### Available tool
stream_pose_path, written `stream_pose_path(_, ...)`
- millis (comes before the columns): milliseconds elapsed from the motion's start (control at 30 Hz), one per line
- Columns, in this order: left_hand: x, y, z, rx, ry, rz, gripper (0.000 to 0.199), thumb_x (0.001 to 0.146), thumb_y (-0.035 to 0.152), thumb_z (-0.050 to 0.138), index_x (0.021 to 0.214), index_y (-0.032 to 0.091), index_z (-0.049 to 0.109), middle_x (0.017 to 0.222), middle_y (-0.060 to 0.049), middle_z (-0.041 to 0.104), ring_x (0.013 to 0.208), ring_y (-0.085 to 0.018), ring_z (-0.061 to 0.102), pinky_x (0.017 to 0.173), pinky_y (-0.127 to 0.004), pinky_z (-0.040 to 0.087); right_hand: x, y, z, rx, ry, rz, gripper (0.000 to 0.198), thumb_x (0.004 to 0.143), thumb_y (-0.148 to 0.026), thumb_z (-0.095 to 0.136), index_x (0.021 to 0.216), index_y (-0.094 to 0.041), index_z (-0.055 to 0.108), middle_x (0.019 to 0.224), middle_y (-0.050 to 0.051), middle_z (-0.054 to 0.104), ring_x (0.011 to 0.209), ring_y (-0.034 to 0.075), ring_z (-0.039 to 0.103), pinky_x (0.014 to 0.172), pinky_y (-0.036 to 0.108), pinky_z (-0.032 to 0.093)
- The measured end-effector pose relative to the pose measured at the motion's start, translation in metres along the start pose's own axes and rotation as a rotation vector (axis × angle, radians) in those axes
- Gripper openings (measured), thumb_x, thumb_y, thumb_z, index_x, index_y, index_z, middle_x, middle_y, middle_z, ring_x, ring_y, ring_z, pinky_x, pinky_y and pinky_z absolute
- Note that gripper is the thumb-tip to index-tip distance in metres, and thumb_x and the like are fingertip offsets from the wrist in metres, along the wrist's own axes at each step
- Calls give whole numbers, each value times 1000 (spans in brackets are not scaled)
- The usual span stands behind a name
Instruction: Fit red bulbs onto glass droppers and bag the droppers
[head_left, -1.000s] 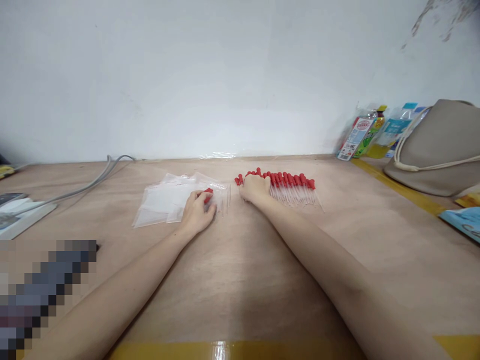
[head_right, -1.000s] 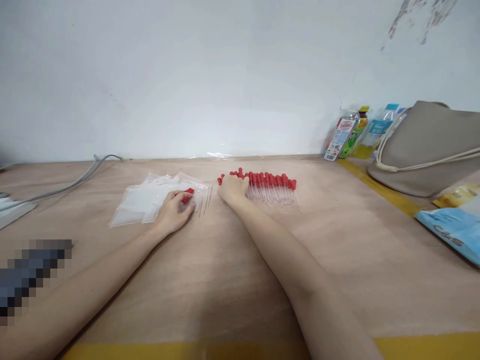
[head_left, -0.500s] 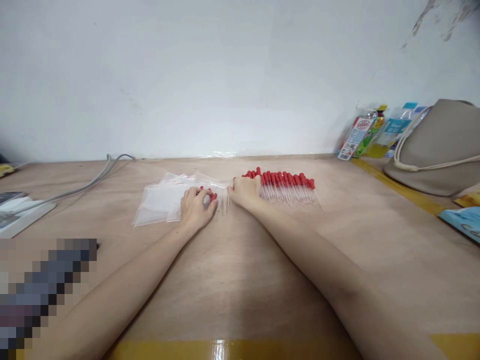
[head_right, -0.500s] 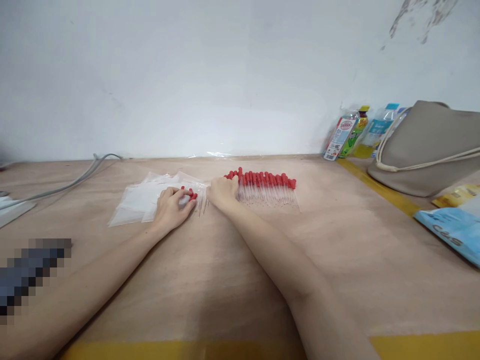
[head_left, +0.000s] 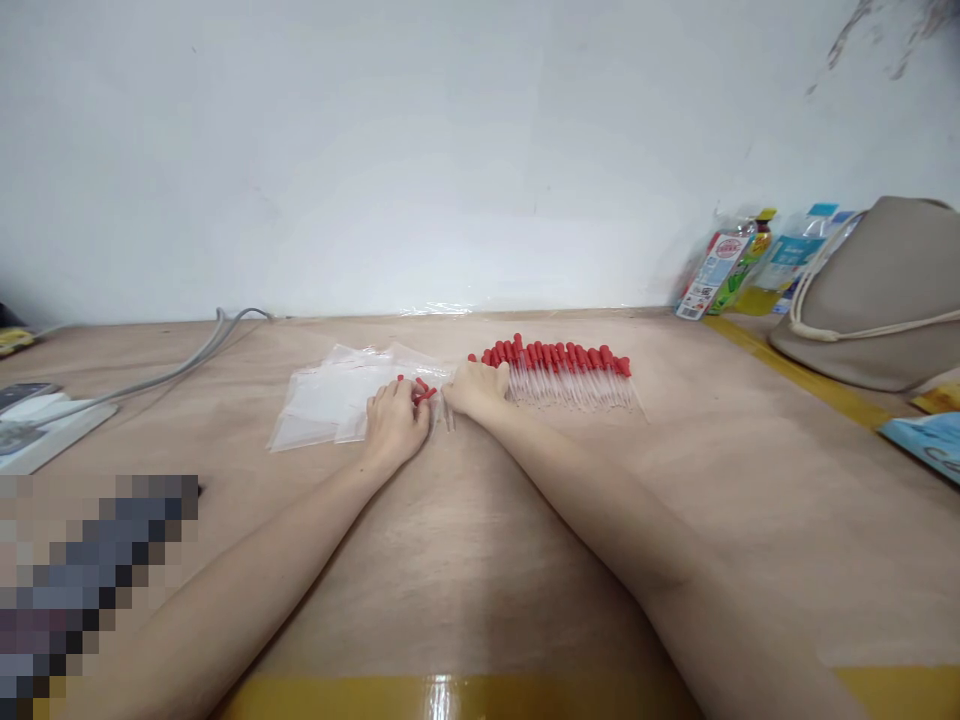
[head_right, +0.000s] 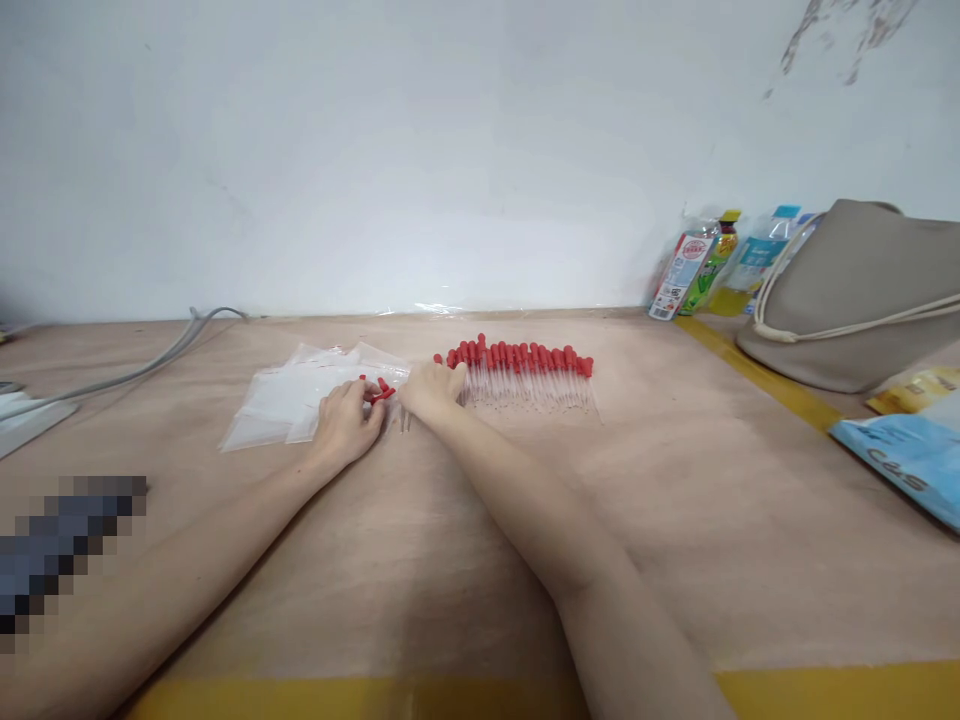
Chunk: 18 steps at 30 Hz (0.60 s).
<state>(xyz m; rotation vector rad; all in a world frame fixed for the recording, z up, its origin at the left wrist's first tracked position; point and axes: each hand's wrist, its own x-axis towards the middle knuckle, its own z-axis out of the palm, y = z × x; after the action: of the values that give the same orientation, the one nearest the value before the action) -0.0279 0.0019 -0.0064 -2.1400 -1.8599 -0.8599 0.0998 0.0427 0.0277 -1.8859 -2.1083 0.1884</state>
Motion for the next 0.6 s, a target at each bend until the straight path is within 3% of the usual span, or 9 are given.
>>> stream_pose_path(100, 0, -4, 1, -40, 72, 43, 25, 80, 21, 44, 100, 16, 58, 87, -9, 56, 89, -25, 53, 79, -39, 40, -3, 3, 1, 22, 27, -21, 20, 76, -30, 46, 75, -17, 61, 81, 10, 66, 77, 22, 60, 77, 37, 31)
stream_pose_path(200, -1, -7, 0, -104, 109, 94, 25, 81, 21, 42, 95, 16, 61, 84, -8, 53, 85, -23, 53, 78, -37, 42, -14, 19, 2, 74, 141, -102, 22, 81, -29, 40, 78, -16, 58, 79, 10, 65, 75, 22, 59, 74, 35, 33)
stream_pose_path(367, -6, 0, -7, -204, 117, 143, 14, 80, 21, 47, 83, 16, 60, 81, -6, 54, 82, -20, 53, 77, -35, 43, -49, 74, 3, 270, 279, -421, 16, 86, -25, 38, 87, -15, 51, 82, 8, 64, 74, 18, 57, 70, 31, 36)
stream_pose_path(500, -15, 16, -11, -291, 51, 280, 11, 82, 26, 50, 79, 17, 54, 74, -3, 55, 74, -17, 52, 72, -31, 43, -76, 115, -3, 322, 390, -549, 18, 87, -23, 40, 96, -17, 54, 88, 7, 66, 78, 18, 59, 74, 33, 36)
stream_pose_path(600, -23, 26, -11, -371, -66, 330, 12, 84, 29, 49, 83, 18, 52, 76, -2, 58, 72, -15, 54, 67, -28, 44, -87, 128, -7, 292, 427, -564, 19, 87, -23, 40, 98, -19, 56, 89, 6, 66, 78, 17, 59, 72, 32, 35)
